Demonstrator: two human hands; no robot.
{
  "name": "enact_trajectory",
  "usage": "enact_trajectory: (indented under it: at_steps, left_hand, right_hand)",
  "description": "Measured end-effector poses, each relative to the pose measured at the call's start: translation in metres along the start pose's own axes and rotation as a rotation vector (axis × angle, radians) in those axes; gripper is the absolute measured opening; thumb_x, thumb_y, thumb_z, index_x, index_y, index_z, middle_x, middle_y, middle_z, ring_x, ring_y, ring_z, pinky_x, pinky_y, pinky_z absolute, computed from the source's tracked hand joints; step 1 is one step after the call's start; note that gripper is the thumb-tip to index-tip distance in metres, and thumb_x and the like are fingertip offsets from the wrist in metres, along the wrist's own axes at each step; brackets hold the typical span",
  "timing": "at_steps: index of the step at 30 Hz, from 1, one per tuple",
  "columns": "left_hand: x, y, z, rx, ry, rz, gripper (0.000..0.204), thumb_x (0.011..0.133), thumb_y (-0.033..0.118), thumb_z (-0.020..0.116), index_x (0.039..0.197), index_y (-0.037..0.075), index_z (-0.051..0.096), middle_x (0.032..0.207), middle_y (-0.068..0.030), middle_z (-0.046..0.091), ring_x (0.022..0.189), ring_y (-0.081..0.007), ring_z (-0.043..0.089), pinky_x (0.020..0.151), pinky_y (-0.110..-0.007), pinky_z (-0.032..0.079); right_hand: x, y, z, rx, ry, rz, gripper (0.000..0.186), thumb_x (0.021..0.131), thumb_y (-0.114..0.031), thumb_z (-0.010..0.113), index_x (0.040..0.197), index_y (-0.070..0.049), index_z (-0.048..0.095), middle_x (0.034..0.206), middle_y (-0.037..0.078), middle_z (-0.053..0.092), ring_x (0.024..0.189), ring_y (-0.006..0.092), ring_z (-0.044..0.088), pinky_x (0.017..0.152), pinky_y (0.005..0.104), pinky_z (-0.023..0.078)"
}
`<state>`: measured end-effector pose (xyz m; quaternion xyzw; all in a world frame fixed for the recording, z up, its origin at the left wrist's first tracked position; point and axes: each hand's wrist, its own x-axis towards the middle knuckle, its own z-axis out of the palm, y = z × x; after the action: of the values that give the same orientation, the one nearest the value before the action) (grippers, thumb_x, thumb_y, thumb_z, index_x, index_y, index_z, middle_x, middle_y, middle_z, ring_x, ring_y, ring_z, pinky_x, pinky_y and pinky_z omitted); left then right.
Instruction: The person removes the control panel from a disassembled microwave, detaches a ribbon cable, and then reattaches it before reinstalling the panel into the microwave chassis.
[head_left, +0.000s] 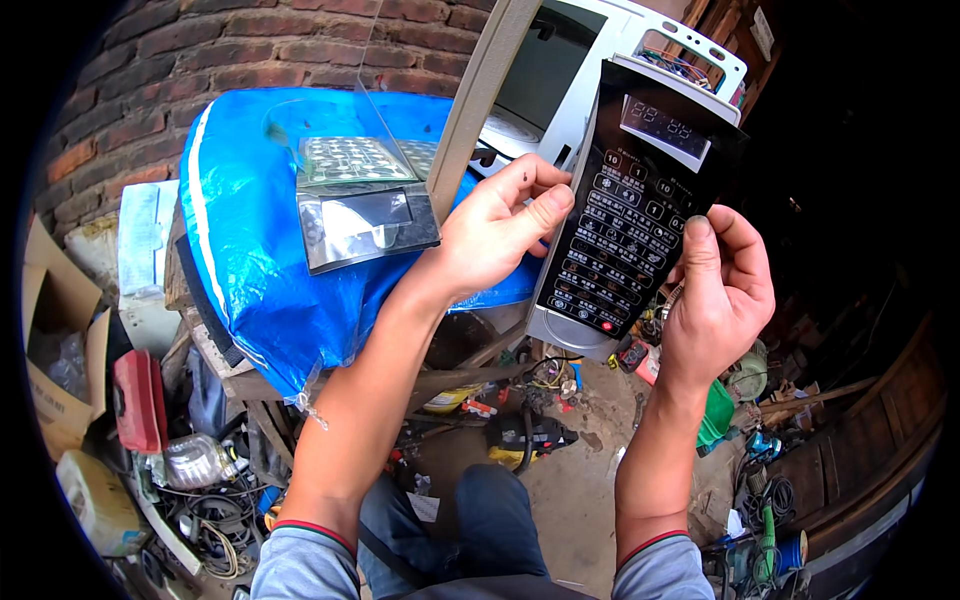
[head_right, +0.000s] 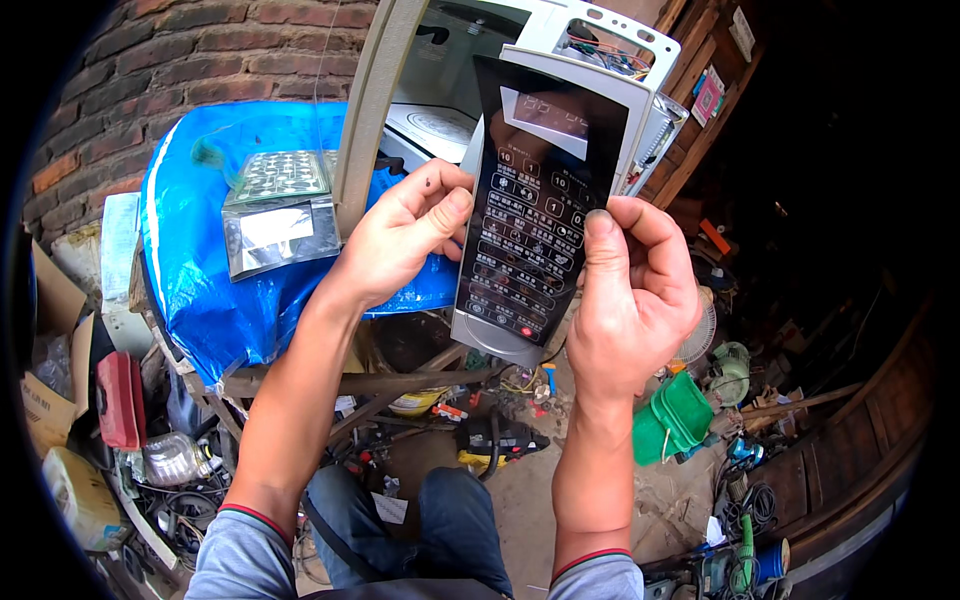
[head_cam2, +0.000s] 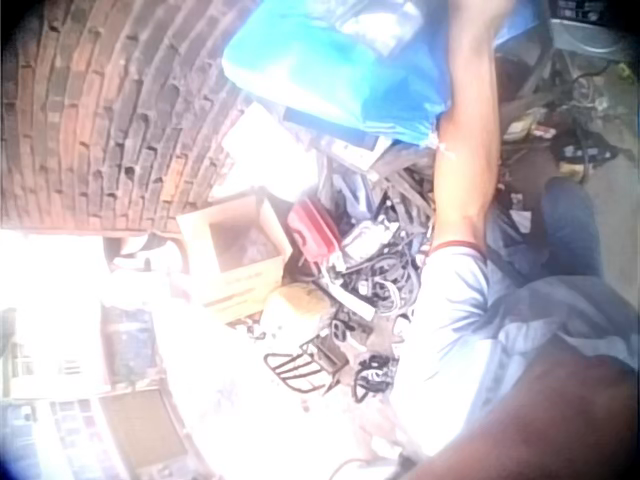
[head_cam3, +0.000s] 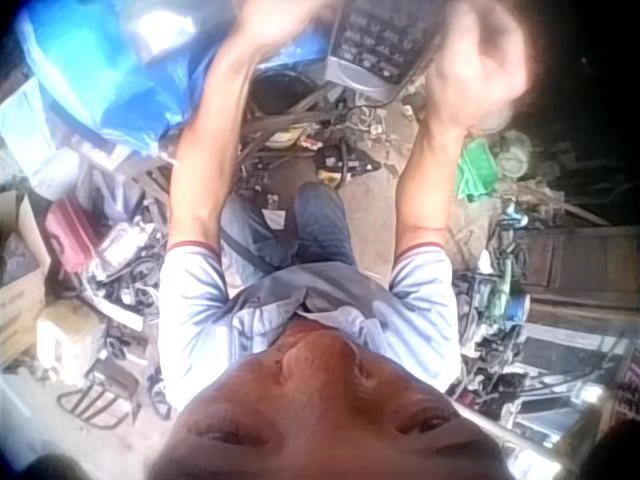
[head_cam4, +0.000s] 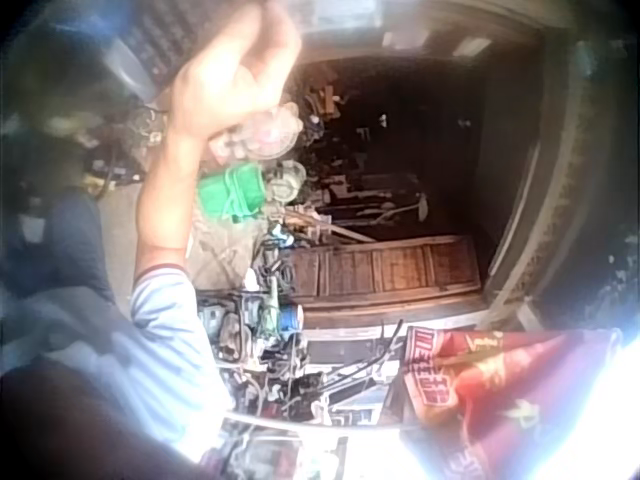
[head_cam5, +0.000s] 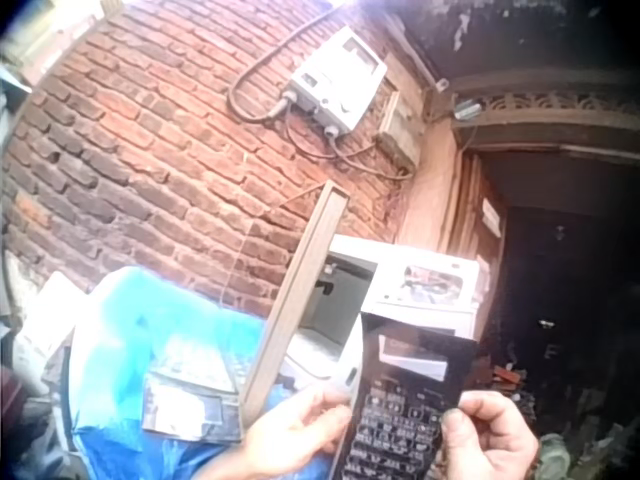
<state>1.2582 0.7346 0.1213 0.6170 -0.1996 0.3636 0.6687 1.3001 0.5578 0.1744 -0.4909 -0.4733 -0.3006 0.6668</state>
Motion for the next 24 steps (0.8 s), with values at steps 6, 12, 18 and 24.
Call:
enact_trajectory:
  at_steps: [6,12,18,24]
  left_hand:
    - [0.001,-0.003,-0.001,0.006,0.0,-0.003,0.026,0.101,0.028,0.055,0.114,0.005,0.057,0.093,-0.0001,0.056,0.083,-0.0086,0.057,0.068,-0.025,0.049]
    - [0.003,-0.009,-0.002,0.026,0.01,0.035,0.024,0.1,0.028,0.057,0.109,0.006,0.057,0.089,0.0016,0.059,0.078,-0.0065,0.055,0.062,-0.023,0.047]
    - [0.003,-0.01,-0.001,0.025,0.026,0.062,0.023,0.1,0.028,0.056,0.107,0.006,0.057,0.09,0.0016,0.06,0.077,-0.0055,0.055,0.06,-0.023,0.047]
    - [0.003,-0.008,-0.001,0.029,0.057,0.049,0.026,0.099,0.031,0.059,0.103,0.005,0.057,0.089,0.0003,0.06,0.074,-0.0052,0.055,0.058,-0.023,0.048]
  right_hand:
    - [0.003,0.008,-0.005,0.026,-0.01,0.011,0.016,0.091,-0.003,0.067,0.104,0.004,0.065,0.078,0.001,0.063,0.057,0.0031,0.048,0.049,0.0172,0.037]
    - [0.005,0.01,-0.001,0.046,0.006,0.019,0.017,0.09,-0.003,0.069,0.104,0.004,0.066,0.077,0.0,0.062,0.056,0.0023,0.047,0.049,0.0167,0.035]
    - [0.01,0.01,0.004,0.066,0.036,0.056,0.014,0.089,0.0,0.069,0.102,0.005,0.067,0.079,-0.001,0.063,0.063,0.0017,0.05,0.053,0.0152,0.036]
    - [0.011,0.009,0.011,0.025,0.062,0.068,0.015,0.089,0.001,0.069,0.102,0.006,0.066,0.085,0.002,0.066,0.073,0.0045,0.057,0.063,0.016,0.044]
